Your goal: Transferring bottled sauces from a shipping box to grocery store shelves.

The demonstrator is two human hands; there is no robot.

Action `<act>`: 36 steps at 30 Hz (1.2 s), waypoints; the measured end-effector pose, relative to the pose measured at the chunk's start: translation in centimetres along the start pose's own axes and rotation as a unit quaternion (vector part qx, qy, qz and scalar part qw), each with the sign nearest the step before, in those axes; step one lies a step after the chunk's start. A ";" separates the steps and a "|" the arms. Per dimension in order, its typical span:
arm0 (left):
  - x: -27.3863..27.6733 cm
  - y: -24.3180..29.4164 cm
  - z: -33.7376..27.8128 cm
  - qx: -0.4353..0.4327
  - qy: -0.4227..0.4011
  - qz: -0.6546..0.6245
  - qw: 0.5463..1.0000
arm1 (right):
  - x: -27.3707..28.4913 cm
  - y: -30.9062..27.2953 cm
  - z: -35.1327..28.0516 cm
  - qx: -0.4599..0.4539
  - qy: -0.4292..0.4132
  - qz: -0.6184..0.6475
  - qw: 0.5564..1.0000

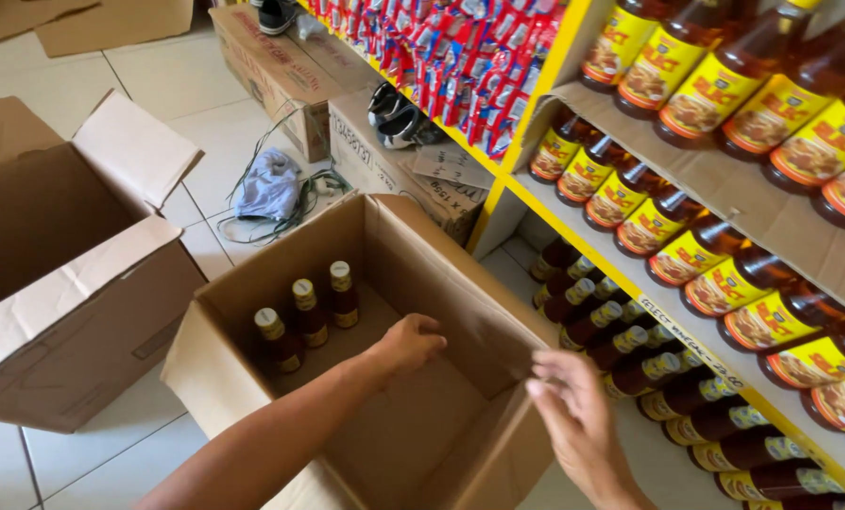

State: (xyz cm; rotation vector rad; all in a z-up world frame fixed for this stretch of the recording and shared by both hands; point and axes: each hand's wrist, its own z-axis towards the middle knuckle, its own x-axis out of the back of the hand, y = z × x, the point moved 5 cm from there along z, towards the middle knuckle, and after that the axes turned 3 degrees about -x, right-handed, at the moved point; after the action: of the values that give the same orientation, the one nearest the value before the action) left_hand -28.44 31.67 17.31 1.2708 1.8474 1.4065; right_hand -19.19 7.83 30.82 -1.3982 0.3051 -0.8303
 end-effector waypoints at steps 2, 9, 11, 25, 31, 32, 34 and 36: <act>0.8 -5.0 4.4 0.069 0.041 0.004 0.997 | -4.2 -1.1 3.4 -0.015 -0.070 -0.068 0.995; 4.7 -9.2 9.1 0.130 0.062 0.037 0.989 | -16.5 4.9 15.3 -0.100 -0.287 -0.234 0.924; 6.5 -9.3 9.4 0.131 0.056 0.046 0.989 | -18.4 6.4 17.0 -0.076 -0.271 -0.282 0.917; 22.1 -10.4 8.0 0.153 -0.014 0.108 0.982 | -30.5 35.5 19.1 -0.047 -0.256 -0.322 0.910; 34.5 -14.0 3.6 0.153 -0.026 0.152 0.976 | -34.8 31.4 21.2 -0.065 -0.252 -0.239 0.935; 35.0 -14.6 3.1 0.154 -0.027 0.156 0.975 | -35.3 31.1 21.3 -0.069 -0.254 -0.227 0.938; 35.7 -15.9 2.0 0.157 -0.031 0.162 0.974 | -36.3 30.7 21.2 -0.077 -0.260 -0.202 0.941; 36.0 -17.2 0.7 0.161 -0.037 0.169 0.972 | -37.0 30.6 20.7 -0.088 -0.265 -0.177 0.944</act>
State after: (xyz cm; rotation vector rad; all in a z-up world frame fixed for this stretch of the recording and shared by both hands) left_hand -50.46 63.14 6.46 1.8463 1.9299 1.2284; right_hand -21.30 46.52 -4.31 -1.8145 -0.3046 -0.6899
